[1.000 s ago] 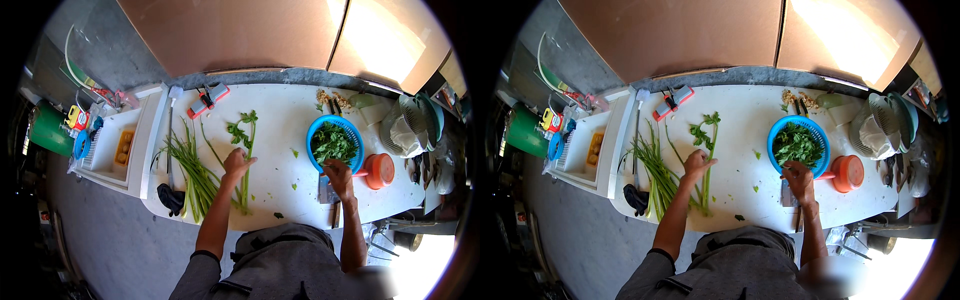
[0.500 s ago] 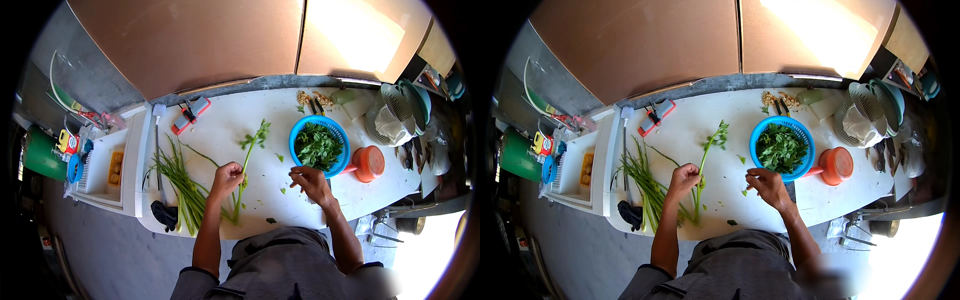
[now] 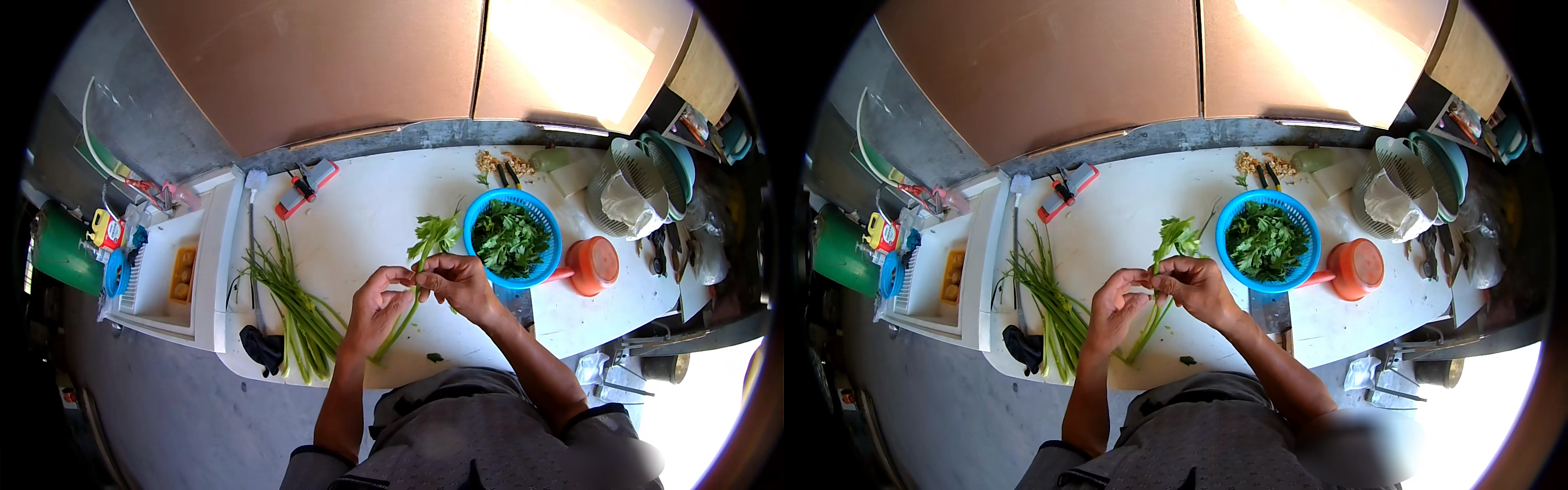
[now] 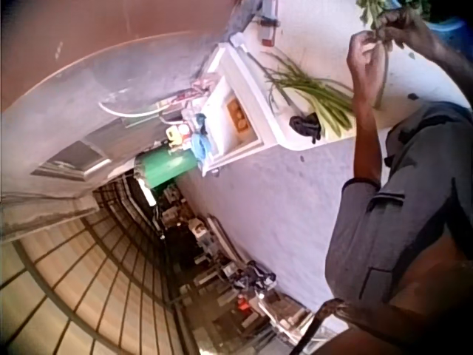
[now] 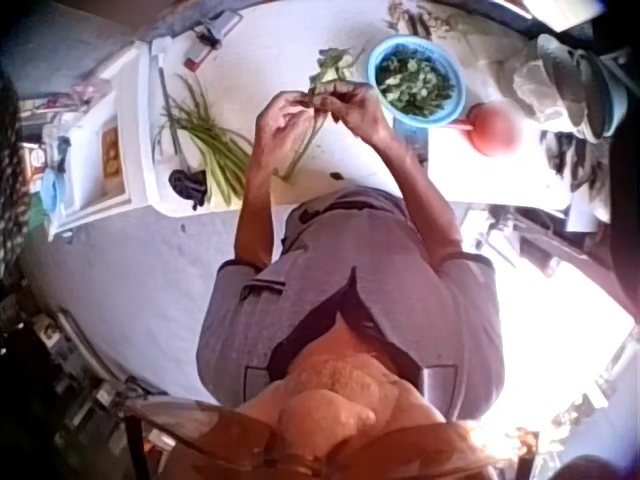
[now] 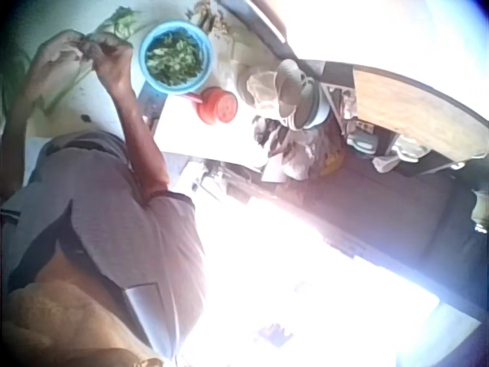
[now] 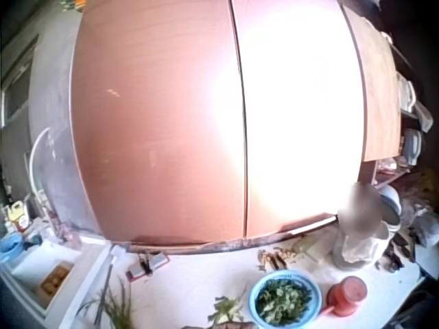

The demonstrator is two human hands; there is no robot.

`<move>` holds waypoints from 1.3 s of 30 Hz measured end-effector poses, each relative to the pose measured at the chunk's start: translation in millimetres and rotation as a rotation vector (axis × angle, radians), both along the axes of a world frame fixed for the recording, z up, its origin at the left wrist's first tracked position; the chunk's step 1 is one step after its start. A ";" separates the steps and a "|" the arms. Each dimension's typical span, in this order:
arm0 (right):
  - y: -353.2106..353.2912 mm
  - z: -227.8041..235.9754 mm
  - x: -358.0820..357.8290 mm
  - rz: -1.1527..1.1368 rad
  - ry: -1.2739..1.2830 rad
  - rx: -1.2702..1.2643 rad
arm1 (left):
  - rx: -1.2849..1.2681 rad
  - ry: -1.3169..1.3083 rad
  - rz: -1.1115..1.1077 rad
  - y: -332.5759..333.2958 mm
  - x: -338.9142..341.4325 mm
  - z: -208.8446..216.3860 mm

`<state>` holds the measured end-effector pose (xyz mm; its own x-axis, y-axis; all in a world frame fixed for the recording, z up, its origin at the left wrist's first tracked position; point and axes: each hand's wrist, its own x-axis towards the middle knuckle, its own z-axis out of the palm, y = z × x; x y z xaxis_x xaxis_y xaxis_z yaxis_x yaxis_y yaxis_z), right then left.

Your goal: The person plucks leaves from celery stalks and places them into a blue colander. They then peel the outer layers off the celery stalks and set them aside on the counter.

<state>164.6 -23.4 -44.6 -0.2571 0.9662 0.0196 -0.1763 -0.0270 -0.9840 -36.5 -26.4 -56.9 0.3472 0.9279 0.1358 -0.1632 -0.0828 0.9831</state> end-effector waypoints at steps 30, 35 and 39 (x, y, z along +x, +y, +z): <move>-31.6 14.7 17.7 -0.050 0.022 0.042 | 0.147 -0.119 0.100 -40.1 38.8 17.3; -33.4 14.7 7.6 -0.061 0.111 -0.038 | 0.203 -0.182 0.276 -43.3 48.3 7.9; -38.0 15.1 5.5 -0.123 0.151 -0.077 | 0.130 -0.259 0.235 -41.6 54.1 9.8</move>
<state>170.1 -61.4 -29.5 -0.1367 0.9903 -0.0262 -0.3287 -0.0703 -0.9418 17.6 -68.0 -47.1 0.0656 0.9473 0.3137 -0.3670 -0.2694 0.8903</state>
